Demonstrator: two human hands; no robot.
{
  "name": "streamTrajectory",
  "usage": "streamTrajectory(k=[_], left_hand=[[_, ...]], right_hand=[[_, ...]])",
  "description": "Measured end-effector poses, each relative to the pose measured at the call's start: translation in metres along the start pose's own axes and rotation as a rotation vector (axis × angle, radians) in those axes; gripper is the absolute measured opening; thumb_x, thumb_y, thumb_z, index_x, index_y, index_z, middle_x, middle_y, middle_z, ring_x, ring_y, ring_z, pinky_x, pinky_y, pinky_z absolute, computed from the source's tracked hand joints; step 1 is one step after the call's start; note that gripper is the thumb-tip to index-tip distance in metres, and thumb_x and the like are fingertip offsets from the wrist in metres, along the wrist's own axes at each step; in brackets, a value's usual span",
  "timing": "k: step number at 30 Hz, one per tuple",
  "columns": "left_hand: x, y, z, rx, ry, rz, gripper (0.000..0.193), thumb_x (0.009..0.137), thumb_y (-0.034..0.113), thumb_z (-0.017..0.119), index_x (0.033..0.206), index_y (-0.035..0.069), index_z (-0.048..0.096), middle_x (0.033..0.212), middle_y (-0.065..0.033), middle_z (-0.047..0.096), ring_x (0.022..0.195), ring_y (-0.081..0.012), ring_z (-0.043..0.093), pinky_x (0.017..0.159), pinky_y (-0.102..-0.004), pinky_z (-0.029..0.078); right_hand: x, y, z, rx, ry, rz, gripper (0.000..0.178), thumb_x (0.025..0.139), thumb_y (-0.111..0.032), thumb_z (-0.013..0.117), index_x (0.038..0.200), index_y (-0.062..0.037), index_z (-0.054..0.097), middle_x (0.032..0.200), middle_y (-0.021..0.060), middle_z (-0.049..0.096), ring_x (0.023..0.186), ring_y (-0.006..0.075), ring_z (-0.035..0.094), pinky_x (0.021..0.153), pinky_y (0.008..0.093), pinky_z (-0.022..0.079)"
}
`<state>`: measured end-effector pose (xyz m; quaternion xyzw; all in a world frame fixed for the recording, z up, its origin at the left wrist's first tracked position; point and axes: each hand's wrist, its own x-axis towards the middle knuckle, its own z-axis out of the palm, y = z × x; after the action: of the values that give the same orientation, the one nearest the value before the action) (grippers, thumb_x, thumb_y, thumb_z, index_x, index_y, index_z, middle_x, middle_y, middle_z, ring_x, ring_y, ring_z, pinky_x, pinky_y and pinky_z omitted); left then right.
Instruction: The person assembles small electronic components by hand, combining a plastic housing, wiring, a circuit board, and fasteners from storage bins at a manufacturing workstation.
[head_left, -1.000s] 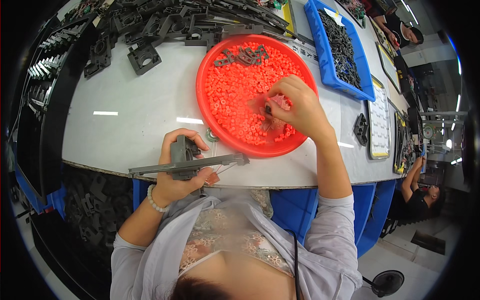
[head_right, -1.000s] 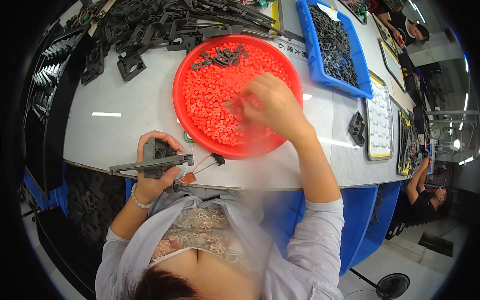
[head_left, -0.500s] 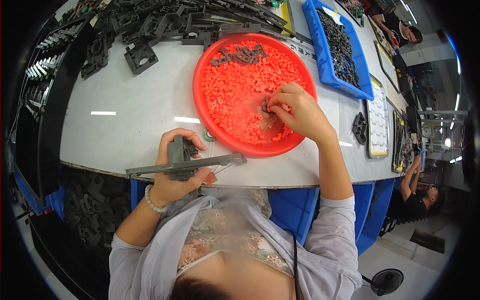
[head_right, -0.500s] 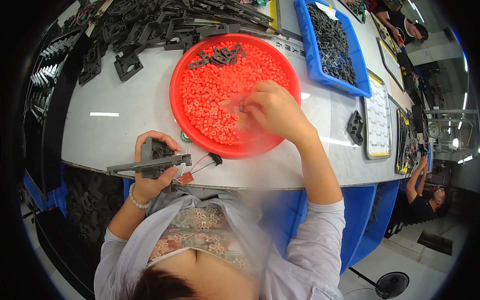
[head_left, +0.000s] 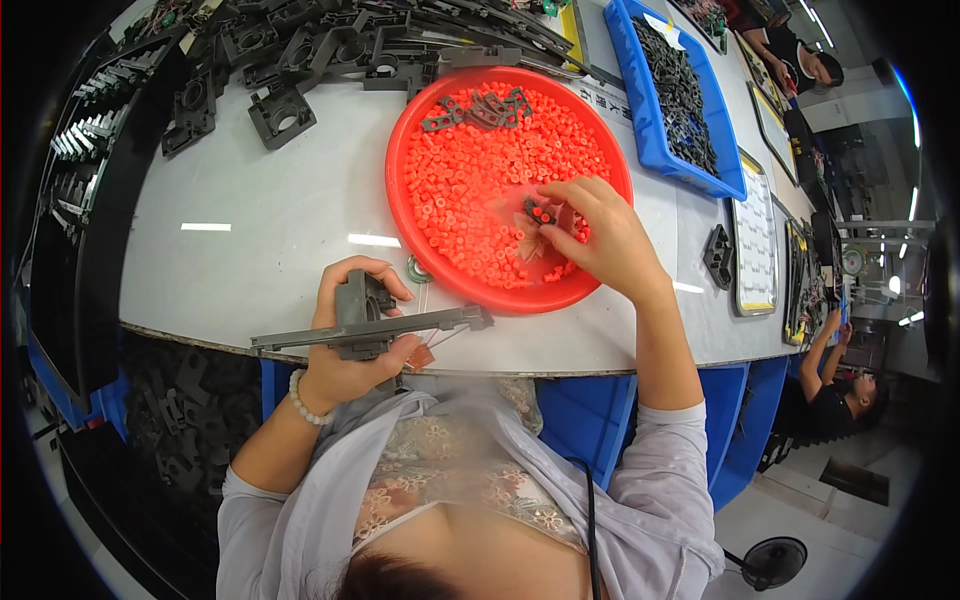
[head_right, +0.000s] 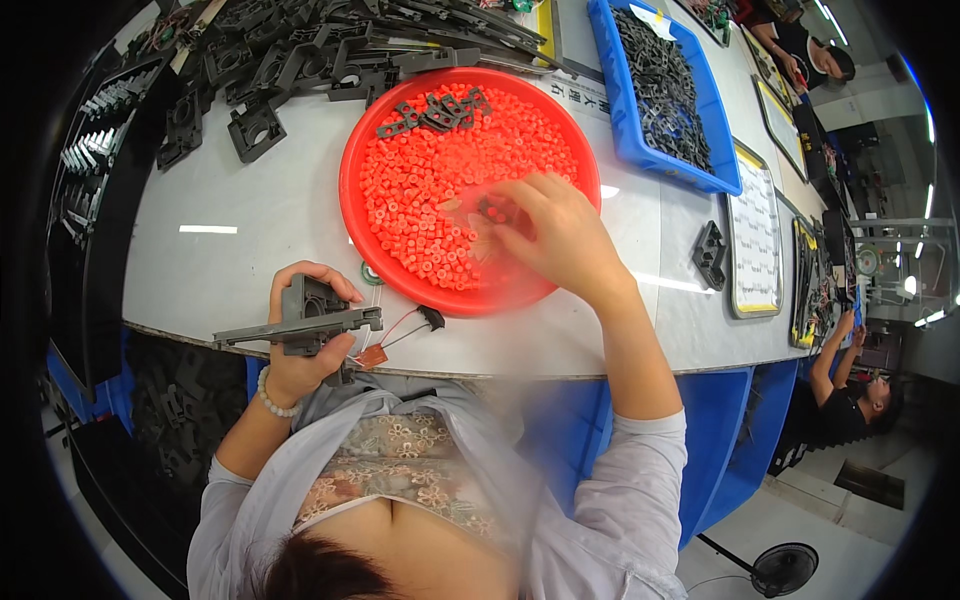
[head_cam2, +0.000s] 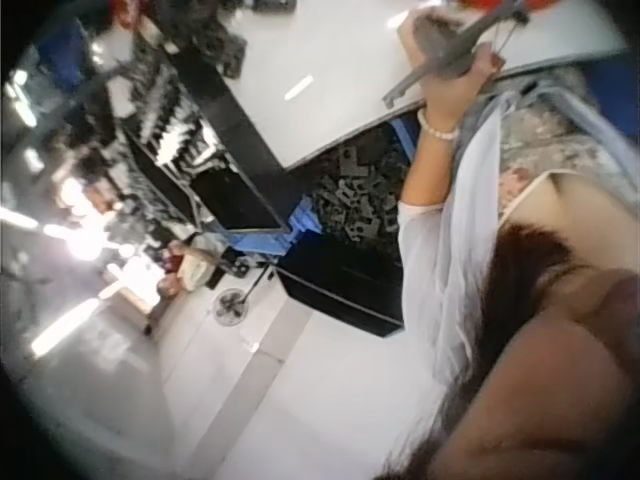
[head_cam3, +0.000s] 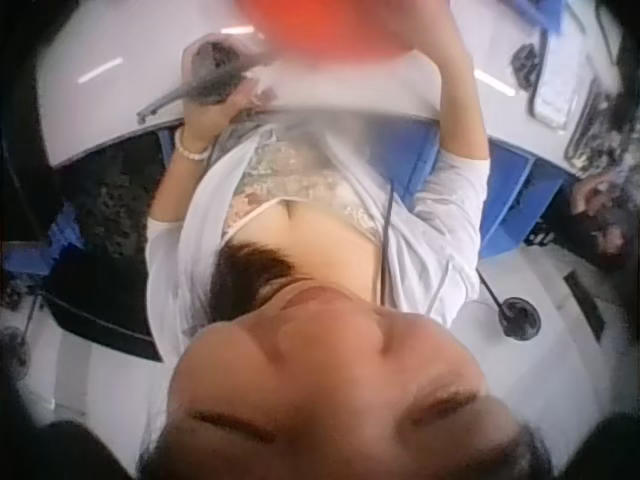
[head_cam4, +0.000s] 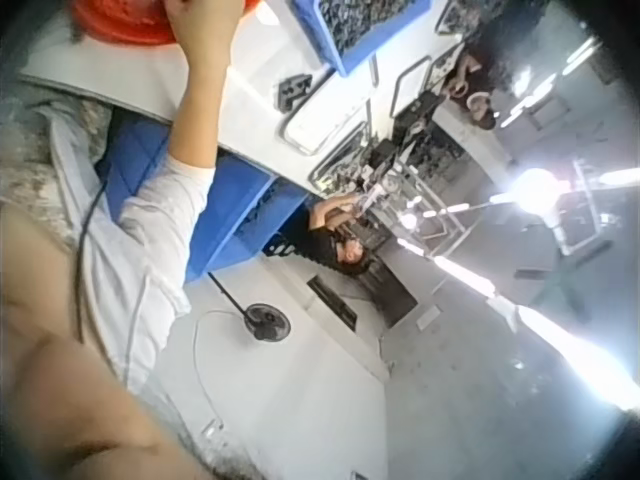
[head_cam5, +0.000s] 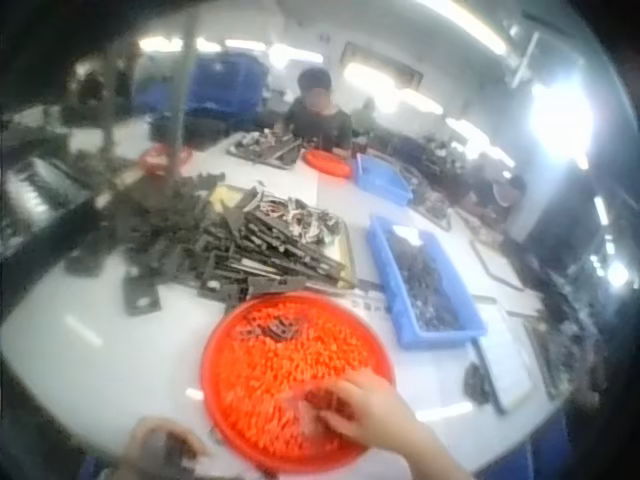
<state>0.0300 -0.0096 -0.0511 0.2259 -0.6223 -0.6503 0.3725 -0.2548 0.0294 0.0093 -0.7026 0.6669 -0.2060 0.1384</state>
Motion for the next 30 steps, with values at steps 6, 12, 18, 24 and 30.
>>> streamTrajectory(k=[6,12,18,24,30], left_hand=[[-0.001,-0.004,0.000,-0.039,0.004,0.026,0.062,0.069,0.004,0.071,0.120,0.004,0.035,0.101,-0.0097,0.051,0.093,-0.0147,0.051,0.076,-0.0274,0.045],[0.003,0.002,-0.001,-0.165,0.070,0.011,0.059,0.071,0.002,0.067,0.120,0.003,0.035,0.100,-0.0105,0.051,0.090,-0.0162,0.054,0.078,-0.0285,0.046],[0.017,0.031,-0.007,-0.277,0.099,0.122,0.085,0.065,0.031,0.082,0.127,-0.001,0.034,0.108,-0.0161,0.055,0.098,-0.0217,0.057,0.083,-0.0316,0.050],[0.042,0.047,0.000,-0.443,-0.003,0.172,0.110,0.050,0.051,0.082,0.133,-0.001,0.031,0.119,-0.0226,0.051,0.106,-0.0292,0.057,0.086,-0.0375,0.050],[0.037,0.052,0.006,-0.493,0.018,0.111,0.115,0.046,0.055,0.082,0.133,-0.001,0.031,0.121,-0.0237,0.050,0.106,-0.0324,0.056,0.086,-0.0396,0.049]], right_hand=[[-0.010,0.012,0.018,-0.118,0.135,-0.164,0.019,0.073,-0.008,0.065,0.092,-0.0068,0.066,0.085,0.0090,0.059,0.078,0.0264,0.058,0.069,0.0353,0.048],[-0.012,0.012,0.018,-0.013,0.167,-0.084,0.023,0.073,0.000,0.065,0.097,-0.0016,0.066,0.092,0.0096,0.059,0.081,0.0241,0.059,0.070,0.0323,0.049],[-0.018,-0.014,0.018,0.192,0.356,-0.131,0.023,0.070,0.000,0.067,0.092,-0.0044,0.067,0.090,0.0082,0.059,0.077,0.0212,0.058,0.065,0.0299,0.048],[-0.026,-0.062,0.014,0.356,0.367,-0.301,0.024,0.067,0.002,0.067,0.090,-0.0045,0.068,0.085,0.0083,0.059,0.075,0.0218,0.059,0.063,0.0308,0.048],[-0.014,-0.092,0.012,0.289,0.305,-0.507,0.022,0.067,-0.004,0.065,0.089,-0.0040,0.065,0.085,0.0076,0.060,0.075,0.0223,0.058,0.062,0.0321,0.048]])
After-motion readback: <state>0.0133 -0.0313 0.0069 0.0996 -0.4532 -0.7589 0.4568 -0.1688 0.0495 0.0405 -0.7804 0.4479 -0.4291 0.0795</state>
